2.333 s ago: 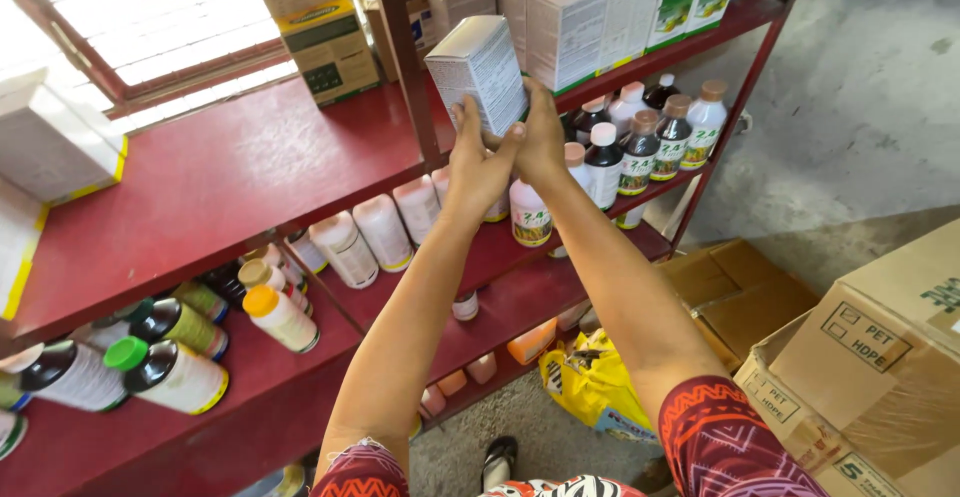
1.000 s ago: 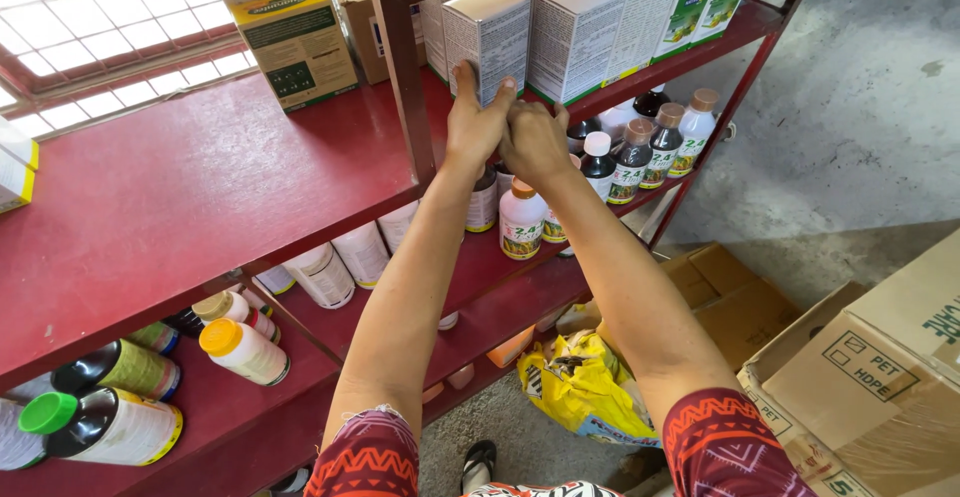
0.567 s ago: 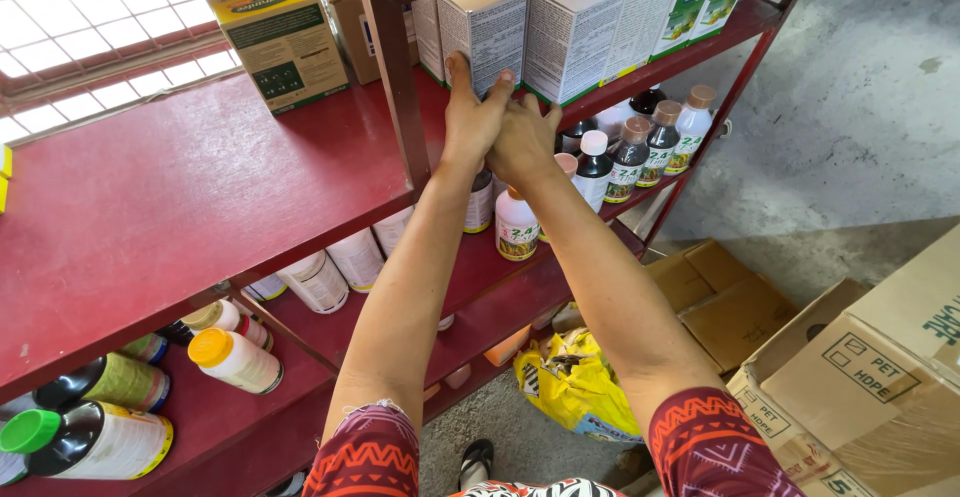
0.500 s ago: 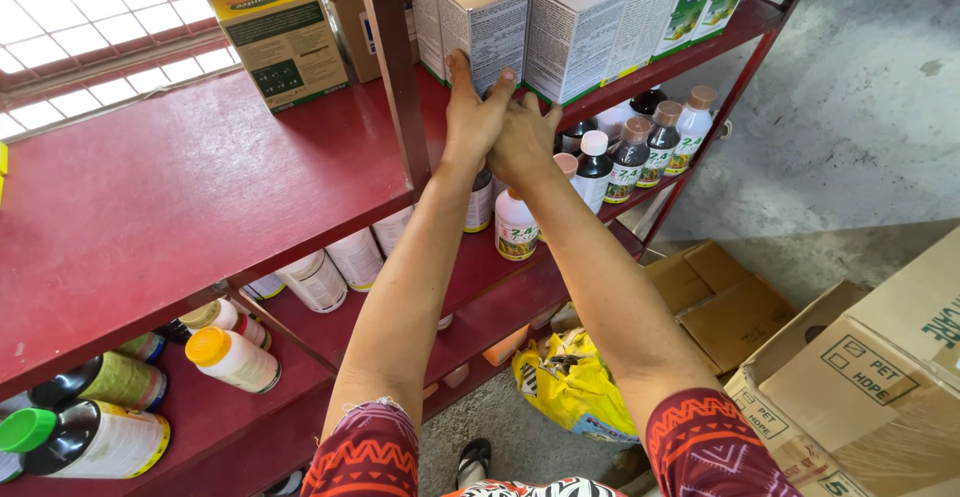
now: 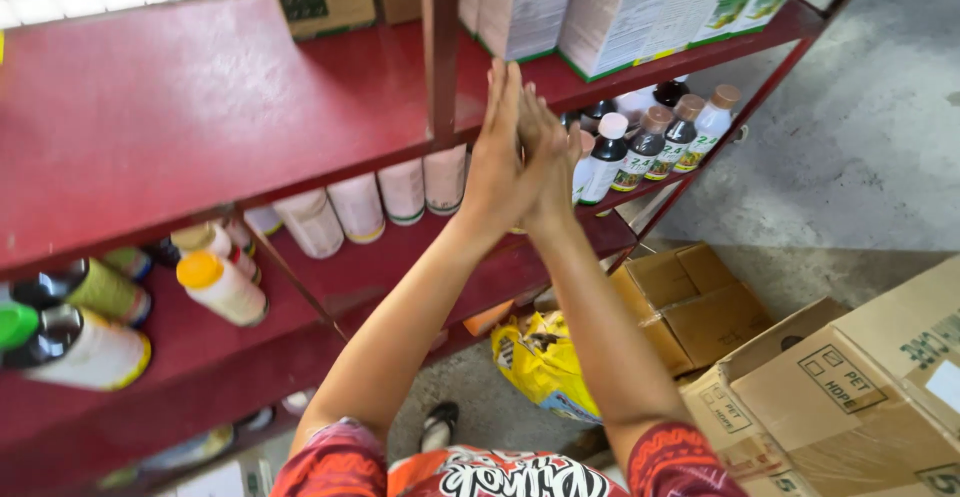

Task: Unboxing small product boxes and pouches from a larger shipping carton and arranging them on storage shelves.

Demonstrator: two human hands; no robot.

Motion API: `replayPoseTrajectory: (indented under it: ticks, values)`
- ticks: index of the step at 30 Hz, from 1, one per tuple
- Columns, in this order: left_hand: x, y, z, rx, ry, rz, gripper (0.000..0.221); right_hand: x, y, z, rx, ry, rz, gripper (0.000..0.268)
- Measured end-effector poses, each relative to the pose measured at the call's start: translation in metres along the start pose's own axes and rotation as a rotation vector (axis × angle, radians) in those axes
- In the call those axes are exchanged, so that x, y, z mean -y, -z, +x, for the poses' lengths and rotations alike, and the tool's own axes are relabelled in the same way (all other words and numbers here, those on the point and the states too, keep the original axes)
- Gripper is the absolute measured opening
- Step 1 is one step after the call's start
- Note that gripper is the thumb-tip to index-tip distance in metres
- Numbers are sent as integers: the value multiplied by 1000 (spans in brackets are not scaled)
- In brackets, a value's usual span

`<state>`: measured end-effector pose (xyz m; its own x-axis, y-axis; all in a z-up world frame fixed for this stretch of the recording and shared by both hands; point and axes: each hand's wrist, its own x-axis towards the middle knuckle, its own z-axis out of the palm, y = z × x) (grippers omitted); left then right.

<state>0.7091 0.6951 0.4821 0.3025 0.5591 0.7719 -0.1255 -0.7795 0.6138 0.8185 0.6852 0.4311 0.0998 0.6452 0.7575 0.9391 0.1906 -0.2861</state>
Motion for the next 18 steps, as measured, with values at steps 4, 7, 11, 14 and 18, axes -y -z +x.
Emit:
replayPoseTrajectory:
  ticks: [4, 7, 11, 14, 18]
  values:
    - [-50, 37, -90, -96, 39, 164, 80, 46, -15, -82, 84, 33, 259, 57]
    - [-67, 65, -157, -284, 188, 270, 76, 88, -35, -131, 222, 110, 391, 56]
    - [-70, 105, -241, -517, 363, 455, 80, 169, -53, -183, 459, 280, 581, 56]
    - [-62, 129, -297, -657, 452, 578, 83, 229, -69, -208, 649, 367, 688, 52]
    - [-79, 159, -367, -802, 587, 664, 86, 276, -101, -267, 758, 600, 638, 39]
